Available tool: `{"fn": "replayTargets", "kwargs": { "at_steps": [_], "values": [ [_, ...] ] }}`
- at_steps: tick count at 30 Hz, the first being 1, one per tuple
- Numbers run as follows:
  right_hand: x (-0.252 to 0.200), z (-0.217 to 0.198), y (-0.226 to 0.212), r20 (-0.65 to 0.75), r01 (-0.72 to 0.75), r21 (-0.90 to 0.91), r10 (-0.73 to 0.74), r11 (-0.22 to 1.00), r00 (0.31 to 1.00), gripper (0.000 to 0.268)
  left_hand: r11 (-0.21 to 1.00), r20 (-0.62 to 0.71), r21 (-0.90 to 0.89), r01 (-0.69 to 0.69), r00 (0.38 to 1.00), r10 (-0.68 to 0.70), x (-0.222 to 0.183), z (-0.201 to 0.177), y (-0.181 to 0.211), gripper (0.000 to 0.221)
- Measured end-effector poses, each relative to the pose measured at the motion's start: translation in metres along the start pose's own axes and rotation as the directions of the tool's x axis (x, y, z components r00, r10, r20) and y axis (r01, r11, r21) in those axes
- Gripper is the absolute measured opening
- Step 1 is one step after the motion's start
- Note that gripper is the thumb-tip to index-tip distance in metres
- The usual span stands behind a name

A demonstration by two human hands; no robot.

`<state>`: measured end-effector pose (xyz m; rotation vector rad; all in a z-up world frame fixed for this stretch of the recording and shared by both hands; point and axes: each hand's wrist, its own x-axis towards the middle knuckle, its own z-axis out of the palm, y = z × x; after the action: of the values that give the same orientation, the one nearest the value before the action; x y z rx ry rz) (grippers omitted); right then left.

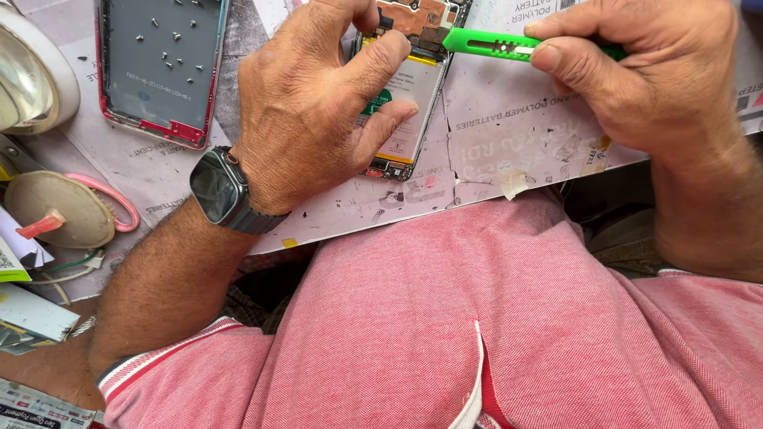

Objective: The person uses a green plastic pry tool to separate the back cover and remove the battery from a disassembled smartphone. They then lift the motherboard assembly and continue prying along the edges of the device.

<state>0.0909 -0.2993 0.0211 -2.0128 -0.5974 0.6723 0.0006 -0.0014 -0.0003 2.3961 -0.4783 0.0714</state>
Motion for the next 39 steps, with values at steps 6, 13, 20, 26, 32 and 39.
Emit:
{"fn": "replayTargets", "kwargs": {
  "at_steps": [6, 13, 20, 26, 32, 39],
  "values": [
    [0.003, -0.003, -0.002, 0.014, -0.146, 0.026, 0.146, 0.989, 0.989, 0.010, 1.000, -0.005, -0.026, 0.002, 1.000, -0.003, -0.001, 0.001, -0.001, 0.053],
    [-0.022, -0.004, 0.039, -0.069, 0.066, 0.097, -0.059, 0.993, 0.996, 0.022, 0.997, -0.017, -0.052, 0.058, 0.998, -0.059, -0.004, -0.003, -0.001, 0.053],
    [-0.024, 0.009, 0.057, -0.256, 0.286, 0.098, -0.254, 0.953, 0.933, 0.036, 0.938, 0.026, 0.266, 0.223, 0.971, -0.238, -0.009, -0.011, 0.044, 0.075],
    [-0.026, 0.009, 0.052, -0.238, 0.400, -0.360, -0.498, 0.843, 0.834, 0.029, 0.868, -0.005, 0.399, 0.297, 0.947, -0.322, -0.024, 0.007, 0.071, 0.078],
    [-0.040, 0.007, 0.020, 0.004, 0.532, -0.323, -0.561, 0.783, 0.828, 0.022, 0.946, 0.011, 0.155, 0.285, 0.957, -0.291, -0.050, -0.006, 0.060, 0.053],
    [-0.079, 0.057, -0.016, 0.080, 0.608, -0.421, -0.640, 0.673, 0.764, 0.027, 0.988, -0.074, 0.027, 0.155, 0.986, -0.153, -0.071, 0.003, 0.035, 0.038]
  ]
}}
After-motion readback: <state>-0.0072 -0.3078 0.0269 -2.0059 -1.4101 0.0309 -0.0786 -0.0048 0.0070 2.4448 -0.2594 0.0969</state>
